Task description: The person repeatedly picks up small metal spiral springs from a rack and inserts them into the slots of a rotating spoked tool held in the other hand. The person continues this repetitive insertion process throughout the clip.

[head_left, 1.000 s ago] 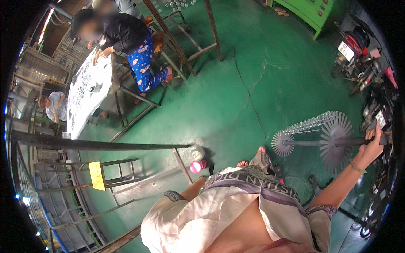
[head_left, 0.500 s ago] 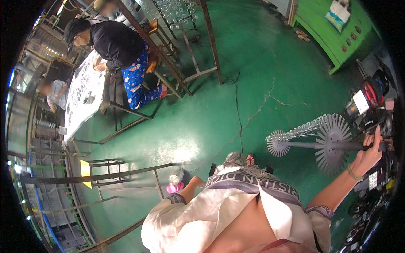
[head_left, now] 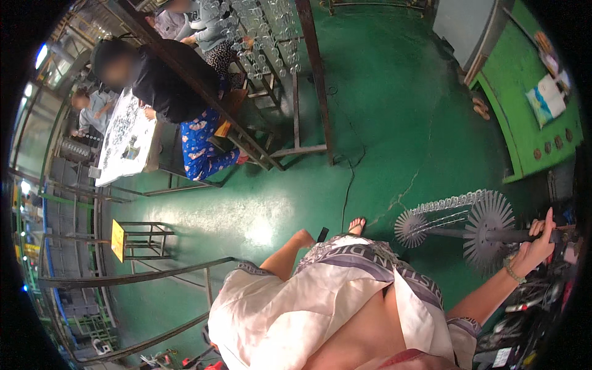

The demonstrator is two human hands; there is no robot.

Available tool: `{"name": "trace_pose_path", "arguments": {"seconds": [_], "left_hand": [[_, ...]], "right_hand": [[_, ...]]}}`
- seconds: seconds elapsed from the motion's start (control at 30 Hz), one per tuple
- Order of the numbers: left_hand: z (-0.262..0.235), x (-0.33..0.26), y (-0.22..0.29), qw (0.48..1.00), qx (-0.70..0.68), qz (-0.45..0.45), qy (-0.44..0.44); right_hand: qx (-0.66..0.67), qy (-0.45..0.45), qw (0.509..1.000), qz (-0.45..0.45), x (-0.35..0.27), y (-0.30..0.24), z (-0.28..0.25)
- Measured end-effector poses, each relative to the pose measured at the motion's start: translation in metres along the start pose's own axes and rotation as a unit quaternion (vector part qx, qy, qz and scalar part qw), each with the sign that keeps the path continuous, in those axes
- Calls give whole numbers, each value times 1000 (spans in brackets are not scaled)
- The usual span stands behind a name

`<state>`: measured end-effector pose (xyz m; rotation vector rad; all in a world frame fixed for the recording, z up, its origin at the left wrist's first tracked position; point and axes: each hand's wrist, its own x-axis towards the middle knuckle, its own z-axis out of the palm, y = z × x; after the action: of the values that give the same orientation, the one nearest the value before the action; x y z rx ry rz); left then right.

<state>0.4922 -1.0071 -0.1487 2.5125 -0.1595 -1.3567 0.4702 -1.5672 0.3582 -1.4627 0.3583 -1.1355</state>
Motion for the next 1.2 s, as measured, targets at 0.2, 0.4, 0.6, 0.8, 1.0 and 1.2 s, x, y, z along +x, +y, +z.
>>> {"name": "trace_pose_path", "arguments": {"seconds": [0.2,0.4,0.6,0.8,1.0,1.2], "left_hand": [[-199,27,137,978,-93,-5,185],[-344,29,254,915,-166,128,345],[-489,16,343,804,-254,192,503],[-610,2,367,718,-262,188,617],[-719,2,368,617,-266,236,702],[-796,0,347,556,-236,235,762]], "right_hand": [[-4,5,1000,10,98,53,90],[49,-53,997,23,178,104,188],[103,-149,983,16,252,158,282],[143,-234,961,40,305,203,384],[168,-270,948,32,338,235,488],[236,-347,904,87,355,263,585]]}}
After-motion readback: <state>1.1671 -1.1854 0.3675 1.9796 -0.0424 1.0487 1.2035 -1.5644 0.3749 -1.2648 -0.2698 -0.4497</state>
